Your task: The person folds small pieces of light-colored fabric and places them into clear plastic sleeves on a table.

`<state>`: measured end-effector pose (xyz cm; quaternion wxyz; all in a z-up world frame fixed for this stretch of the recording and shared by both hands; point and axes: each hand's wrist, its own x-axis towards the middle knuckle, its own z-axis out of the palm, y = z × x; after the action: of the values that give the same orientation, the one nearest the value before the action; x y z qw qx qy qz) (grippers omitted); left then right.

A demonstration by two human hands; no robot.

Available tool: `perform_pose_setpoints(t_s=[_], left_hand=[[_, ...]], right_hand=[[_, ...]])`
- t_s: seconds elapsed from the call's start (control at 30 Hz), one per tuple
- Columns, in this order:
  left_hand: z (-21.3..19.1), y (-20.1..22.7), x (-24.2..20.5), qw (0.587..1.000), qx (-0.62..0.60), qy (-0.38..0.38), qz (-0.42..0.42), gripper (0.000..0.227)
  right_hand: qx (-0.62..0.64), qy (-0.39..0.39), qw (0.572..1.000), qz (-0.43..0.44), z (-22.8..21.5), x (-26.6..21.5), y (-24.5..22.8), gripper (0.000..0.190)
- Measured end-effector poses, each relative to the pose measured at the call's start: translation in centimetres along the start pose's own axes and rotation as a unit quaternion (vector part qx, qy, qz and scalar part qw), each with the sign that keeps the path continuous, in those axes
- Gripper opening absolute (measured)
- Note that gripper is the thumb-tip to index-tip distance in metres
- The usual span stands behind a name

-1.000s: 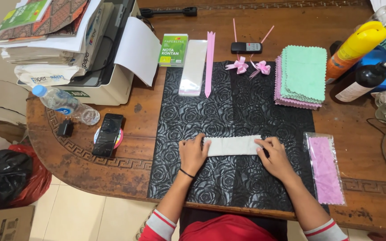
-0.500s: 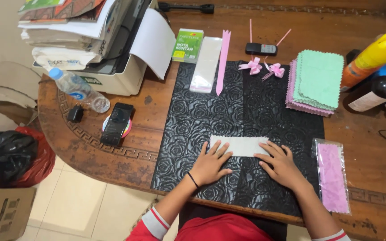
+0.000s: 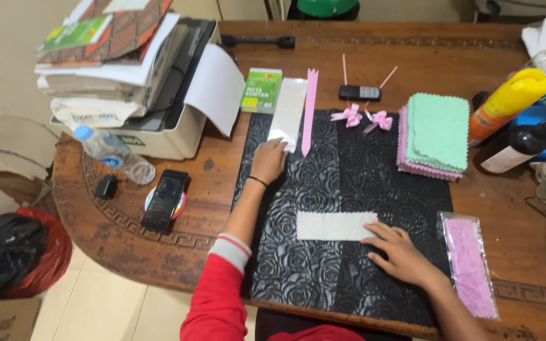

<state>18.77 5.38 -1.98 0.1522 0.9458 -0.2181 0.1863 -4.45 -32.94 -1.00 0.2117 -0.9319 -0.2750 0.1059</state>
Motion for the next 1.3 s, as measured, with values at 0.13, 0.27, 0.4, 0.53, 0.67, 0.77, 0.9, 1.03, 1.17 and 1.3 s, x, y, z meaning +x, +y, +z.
perform_pose_setpoints(t_s=[0.13,0.27,0.4,0.53,0.67,0.77,0.9,1.03,1.17,1.3], left_hand=[[3.6,-1.6,1.2,0.998,0.056,-0.014,-0.037,0.028],[4.8,-1.8,0.7,0.995,0.082,0.043,-0.044,0.017],[3.8,-1.0,0.5,0.994,0.062,0.064,-0.062,0.018],[2.4,-0.2,0.4,0.991,0.060,0.108,-0.043,0.016],[0.7,0.8,0.2,0.983,0.024,0.181,-0.034,0.025],[-1.6,3.3,-0.1,0.981,0.006,0.193,-0.022,0.025],[-4.6,6.7,-1.4,0.975,0.027,0.219,-0.003,0.018],[-7.4,8.1,-1.9,0.969,-0.031,0.240,-0.041,0.019],[-9.8,9.6,-2.7,0.918,-0.310,0.197,-0.151,0.018],[-13.0,13.3,-4.1,0.848,-0.475,0.076,-0.221,0.011]], right_hand=[[0.023,0.005,1.000,0.018,-0.2,-0.1,-0.7,0.030],[0.047,-0.005,0.998,0.034,-0.5,-0.3,-1.3,0.031],[0.057,-0.006,0.998,0.035,-0.7,-0.2,-1.4,0.031],[0.055,0.002,0.998,0.034,-0.6,-0.1,-1.3,0.030],[0.053,-0.011,0.998,0.042,-1.1,0.1,-1.7,0.029],[0.053,0.005,0.998,0.034,-0.8,0.5,-1.0,0.030],[0.023,0.013,0.997,0.068,-2.6,1.8,-2.3,0.032],[0.038,0.062,0.997,0.037,-3.9,3.6,-3.5,0.031],[0.155,0.135,0.979,0.016,-5.4,5.0,-5.8,0.029],[0.278,0.237,0.931,-0.015,-5.5,5.7,-7.3,0.039]])
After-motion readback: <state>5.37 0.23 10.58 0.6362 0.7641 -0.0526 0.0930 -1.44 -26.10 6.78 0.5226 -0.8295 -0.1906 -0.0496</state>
